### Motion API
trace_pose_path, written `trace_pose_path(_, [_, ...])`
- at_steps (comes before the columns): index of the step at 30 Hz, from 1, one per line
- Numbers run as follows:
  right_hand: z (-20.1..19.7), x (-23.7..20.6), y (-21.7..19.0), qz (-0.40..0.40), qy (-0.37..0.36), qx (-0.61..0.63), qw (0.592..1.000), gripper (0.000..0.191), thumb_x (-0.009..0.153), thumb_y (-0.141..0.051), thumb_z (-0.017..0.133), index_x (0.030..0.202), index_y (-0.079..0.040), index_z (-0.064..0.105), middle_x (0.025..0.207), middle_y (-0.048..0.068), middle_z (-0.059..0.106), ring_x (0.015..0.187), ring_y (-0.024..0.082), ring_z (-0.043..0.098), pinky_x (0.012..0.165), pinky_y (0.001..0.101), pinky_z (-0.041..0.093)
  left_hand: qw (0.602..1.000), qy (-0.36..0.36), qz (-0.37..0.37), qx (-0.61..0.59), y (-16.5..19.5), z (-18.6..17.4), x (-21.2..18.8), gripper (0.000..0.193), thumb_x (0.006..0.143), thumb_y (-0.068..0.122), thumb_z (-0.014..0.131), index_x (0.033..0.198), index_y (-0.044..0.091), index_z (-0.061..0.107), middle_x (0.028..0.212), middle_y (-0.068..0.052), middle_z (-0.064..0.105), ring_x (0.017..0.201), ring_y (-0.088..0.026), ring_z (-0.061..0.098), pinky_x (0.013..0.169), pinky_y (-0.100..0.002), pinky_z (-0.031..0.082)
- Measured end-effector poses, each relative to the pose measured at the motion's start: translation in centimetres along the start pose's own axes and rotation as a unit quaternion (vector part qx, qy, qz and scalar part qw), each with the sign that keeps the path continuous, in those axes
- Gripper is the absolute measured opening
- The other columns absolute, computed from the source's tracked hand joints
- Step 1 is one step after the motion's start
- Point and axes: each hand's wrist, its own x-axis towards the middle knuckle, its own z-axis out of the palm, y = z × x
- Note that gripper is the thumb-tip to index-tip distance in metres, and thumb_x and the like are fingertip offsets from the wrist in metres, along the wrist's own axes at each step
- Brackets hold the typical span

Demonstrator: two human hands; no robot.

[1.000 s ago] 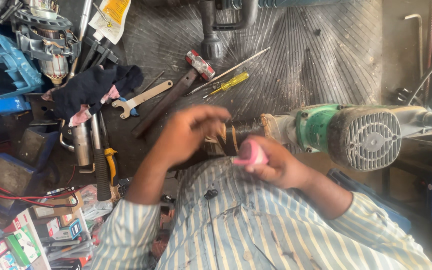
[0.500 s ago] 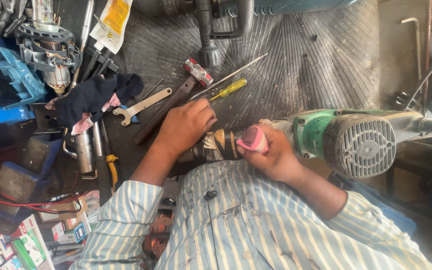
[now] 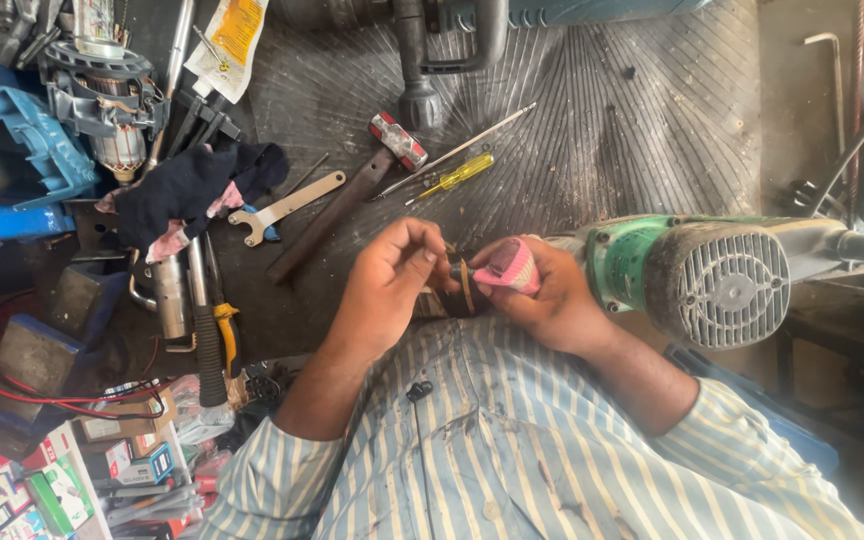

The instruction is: The person sits at a workbench and wraps a pink cloth around a metal shaft attached to a motor housing, pressing and tucking the fabric as they rotate the shaft. They squeeze liquid from an orange bottle onto the cloth-wrapped area and continue working the fabric around the shaft by hand.

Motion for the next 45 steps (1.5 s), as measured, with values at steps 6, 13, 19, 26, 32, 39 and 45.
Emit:
trace_pose_path(6, [-0.2, 0.0, 0.4, 0.011, -0.019, 0.040, 0.999, 0.025, 0.092, -0.008, 0.071, 0.115, -0.002, 0.067, 0.105, 0.005, 0.070, 0.097, 0.010, 0.067, 0.086, 0.0265, 0.056, 0.983, -0.008, 0.151, 0.104, 0.6, 2.3, -1.7, 0.016, 0.099, 0.004, 0.069, 0.114, -0.002, 0.068, 0.120, -0.007, 0.057, 0.110, -0.015, 0.065, 0.094, -0.030, 0.059])
trace_pose_path(13, [0.0, -0.3, 0.3, 0.026, -0.026, 0.035, 0.999, 0.037, 0.091, -0.013, 0.072, 0.126, -0.002, 0.064, 0.107, 0.005, 0.070, 0.097, 0.010, 0.067, 0.086, 0.0259, 0.056, 0.871, 0.046, 0.279, 0.401, 1.9, 3.3, -1.5, 0.016, 0.091, 0.004, 0.080, 0.104, 0.002, 0.071, 0.108, -0.011, 0.066, 0.095, -0.021, 0.072, 0.078, -0.031, 0.060])
trace_pose_path(19, [-1.2, -0.5, 0.6, 0.016, -0.080, 0.126, 0.989, 0.067, 0.093, -0.041, 0.068, 0.144, -0.001, 0.053, 0.109, 0.008, 0.066, 0.094, 0.012, 0.062, 0.080, 0.0270, 0.051, 0.817, 0.020, 0.366, 0.446, 2.4, 3.6, -1.0, 0.020, 0.088, 0.003, 0.083, 0.104, 0.003, 0.070, 0.105, -0.010, 0.065, 0.098, -0.026, 0.069, 0.081, -0.036, 0.058])
trace_pose_path(26, [-1.7, -0.8, 0.9, -0.072, -0.150, 0.025, 0.986, 0.065, 0.105, -0.052, 0.057, 0.143, 0.001, 0.053, 0.136, 0.012, 0.061, 0.127, 0.019, 0.060, 0.108, 0.0333, 0.047, 0.813, 0.101, 0.370, 0.438, 2.0, 3.6, -1.4, 0.026, 0.082, 0.010, 0.088, 0.095, 0.004, 0.067, 0.099, -0.009, 0.065, 0.090, -0.024, 0.069, 0.077, -0.034, 0.057])
trace_pose_path(32, [-0.8, -0.9, 1.8, 0.006, -0.105, 0.034, 0.994, 0.050, 0.097, -0.041, 0.069, 0.127, -0.003, 0.059, 0.118, 0.011, 0.064, 0.109, 0.019, 0.062, 0.096, 0.0337, 0.052, 0.954, 0.078, 0.184, 0.224, 0.3, 2.7, -1.0, 0.026, 0.092, 0.009, 0.081, 0.108, 0.003, 0.061, 0.097, -0.006, 0.069, 0.089, -0.016, 0.069, 0.078, -0.029, 0.057])
trace_pose_path(39, [-0.1, -0.9, 1.2, -0.091, -0.060, -0.071, 0.991, 0.048, 0.104, -0.039, 0.063, 0.131, -0.003, 0.047, 0.120, 0.008, 0.056, 0.112, 0.017, 0.058, 0.098, 0.0317, 0.048, 0.999, -0.006, 0.031, 0.041, 0.0, 0.8, -1.9, 0.017, 0.105, 0.011, 0.061, 0.118, 0.000, 0.059, 0.109, -0.009, 0.073, 0.101, -0.013, 0.072, 0.090, -0.029, 0.061])
trace_pose_path(45, [0.4, -0.8, 0.1, -0.005, -0.072, -0.018, 0.997, 0.044, 0.105, -0.039, 0.054, 0.130, -0.004, 0.044, 0.112, 0.006, 0.055, 0.094, 0.012, 0.056, 0.081, 0.0279, 0.051, 0.961, -0.021, 0.156, 0.229, 0.9, 0.8, -3.4, 0.020, 0.107, 0.001, 0.057, 0.121, 0.002, 0.072, 0.123, -0.012, 0.074, 0.113, -0.019, 0.072, 0.095, -0.028, 0.059])
